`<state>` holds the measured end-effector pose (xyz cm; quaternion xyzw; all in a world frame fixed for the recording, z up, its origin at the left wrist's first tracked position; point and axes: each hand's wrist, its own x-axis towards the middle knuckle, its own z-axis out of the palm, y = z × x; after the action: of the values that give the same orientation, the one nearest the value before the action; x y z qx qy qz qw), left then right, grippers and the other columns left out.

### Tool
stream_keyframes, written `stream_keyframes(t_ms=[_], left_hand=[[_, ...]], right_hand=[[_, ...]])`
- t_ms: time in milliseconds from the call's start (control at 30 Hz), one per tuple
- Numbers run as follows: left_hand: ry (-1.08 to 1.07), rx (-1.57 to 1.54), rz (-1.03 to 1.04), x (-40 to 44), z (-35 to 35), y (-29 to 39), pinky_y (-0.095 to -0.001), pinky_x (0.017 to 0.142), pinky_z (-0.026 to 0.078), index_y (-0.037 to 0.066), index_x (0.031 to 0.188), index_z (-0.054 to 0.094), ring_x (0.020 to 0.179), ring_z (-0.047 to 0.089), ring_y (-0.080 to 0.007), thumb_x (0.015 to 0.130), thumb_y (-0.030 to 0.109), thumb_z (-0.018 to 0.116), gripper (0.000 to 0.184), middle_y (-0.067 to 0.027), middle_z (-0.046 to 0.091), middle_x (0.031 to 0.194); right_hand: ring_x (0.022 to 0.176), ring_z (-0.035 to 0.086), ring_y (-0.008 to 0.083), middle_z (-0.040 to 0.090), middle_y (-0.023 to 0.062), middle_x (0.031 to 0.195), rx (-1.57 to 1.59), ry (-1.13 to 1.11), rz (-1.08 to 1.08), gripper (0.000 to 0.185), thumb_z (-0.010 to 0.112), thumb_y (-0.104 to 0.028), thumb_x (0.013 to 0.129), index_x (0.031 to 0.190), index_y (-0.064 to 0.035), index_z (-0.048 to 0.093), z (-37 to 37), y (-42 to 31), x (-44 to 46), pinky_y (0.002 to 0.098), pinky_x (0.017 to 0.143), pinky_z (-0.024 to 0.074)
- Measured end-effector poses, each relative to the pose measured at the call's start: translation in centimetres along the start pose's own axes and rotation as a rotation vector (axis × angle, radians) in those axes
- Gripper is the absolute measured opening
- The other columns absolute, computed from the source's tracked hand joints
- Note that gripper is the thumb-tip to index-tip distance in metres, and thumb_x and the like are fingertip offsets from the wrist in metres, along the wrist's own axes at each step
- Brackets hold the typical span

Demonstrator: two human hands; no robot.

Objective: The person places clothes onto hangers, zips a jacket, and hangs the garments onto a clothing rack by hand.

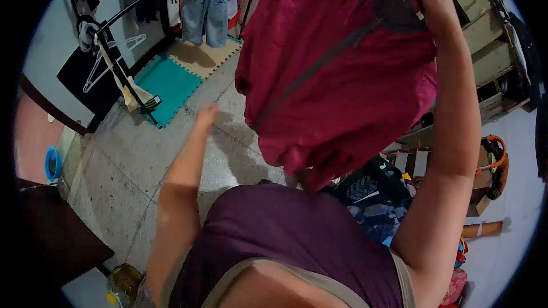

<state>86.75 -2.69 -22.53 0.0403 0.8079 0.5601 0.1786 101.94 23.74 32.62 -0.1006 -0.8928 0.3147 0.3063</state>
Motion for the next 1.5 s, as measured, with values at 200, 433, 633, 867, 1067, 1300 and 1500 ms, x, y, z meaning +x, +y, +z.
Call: stream_keyframes(t_ms=[200,433,633,867,1067,1300,1500], left_hand=[[0.13,0.062,0.71,-2.3,-7.2,18.4,-0.028,0.079,0.043,0.003,0.107,0.057,0.089,0.056,-0.0183,0.085,0.021,0.053,0.028,-0.0084,0.059,0.098],[0.177,0.421,1.454,-11.8,-3.5,33.7,-0.039,0.089,0.039,0.006,0.109,0.054,0.102,0.051,-0.0309,0.074,0.02,0.064,0.039,-0.0143,0.056,0.104],[-0.053,0.456,1.257,-16.1,-0.5,33.9,-0.0395,0.079,0.042,0.006,0.111,0.052,0.09,0.055,-0.0336,0.073,0.011,0.059,0.039,-0.0151,0.058,0.095],[0.014,0.327,1.231,-15.3,-1.7,33.5,-0.0383,0.065,0.045,0.006,0.092,0.057,0.078,0.057,-0.0335,0.077,0.015,0.058,0.018,-0.0156,0.059,0.082],[0.055,0.28,1.027,-15.0,-5.2,33.4,-0.0317,0.066,0.045,0.002,0.09,0.058,0.072,0.057,-0.0283,0.077,0.012,0.056,0.016,-0.0149,0.058,0.078],[0.051,0.262,0.87,-13.2,-6.6,33.5,-0.0268,0.069,0.044,0.0,0.094,0.058,0.073,0.056,-0.016,0.079,0.009,0.054,0.019,-0.0094,0.059,0.078],[-0.049,0.176,0.796,-8.1,-8.7,33.1,-0.0254,0.076,0.042,-0.001,0.096,0.058,0.081,0.054,-0.0123,0.078,0.008,0.051,0.021,-0.0044,0.06,0.086]], right_hand=[[0.051,0.04,0.0056,0.048,-0.0029,0.059,0.111,-0.171,-0.154,0.024,0.056,-0.028,0.084,0.074,-0.0071,0.056,2.0,6.5,-1.2,0.0195,0.047,0.0291],[0.056,0.045,0.0062,0.049,-0.0015,0.059,-0.009,-0.361,-0.164,0.024,0.055,-0.022,0.086,0.072,-0.0023,0.056,4.6,7.1,-7.7,0.0219,0.052,0.0364],[0.058,0.047,0.0074,0.051,0.0001,0.062,0.18,-0.463,-0.14,0.018,0.055,-0.017,0.085,0.089,0.0008,0.058,3.2,6.5,-11.7,0.0227,0.052,0.0377],[0.079,0.054,0.0134,0.059,0.0052,0.093,0.325,-0.491,-0.174,0.024,0.058,-0.015,0.082,0.1,0.0006,0.059,-2.0,11.7,-10.9,0.0269,0.067,0.045],[0.087,0.054,0.0147,0.058,0.0064,0.094,0.515,-0.71,-0.139,0.028,0.056,-0.02,0.082,0.096,0.0039,0.059,-2.2,19.5,-10.3,0.0284,0.078,0.0424],[0.097,0.052,0.0181,0.057,0.0105,0.104,0.772,-0.834,-0.163,0.033,0.054,-0.023,0.085,0.101,0.0058,0.057,2.7,19.5,-10.2,0.0304,0.085,0.0394],[0.102,0.052,0.0214,0.056,0.0142,0.109,1.012,-0.784,0.044,0.04,0.05,-0.023,0.085,0.109,0.0085,0.052,6.2,17.5,-8.6,0.0328,0.089,0.0387]])
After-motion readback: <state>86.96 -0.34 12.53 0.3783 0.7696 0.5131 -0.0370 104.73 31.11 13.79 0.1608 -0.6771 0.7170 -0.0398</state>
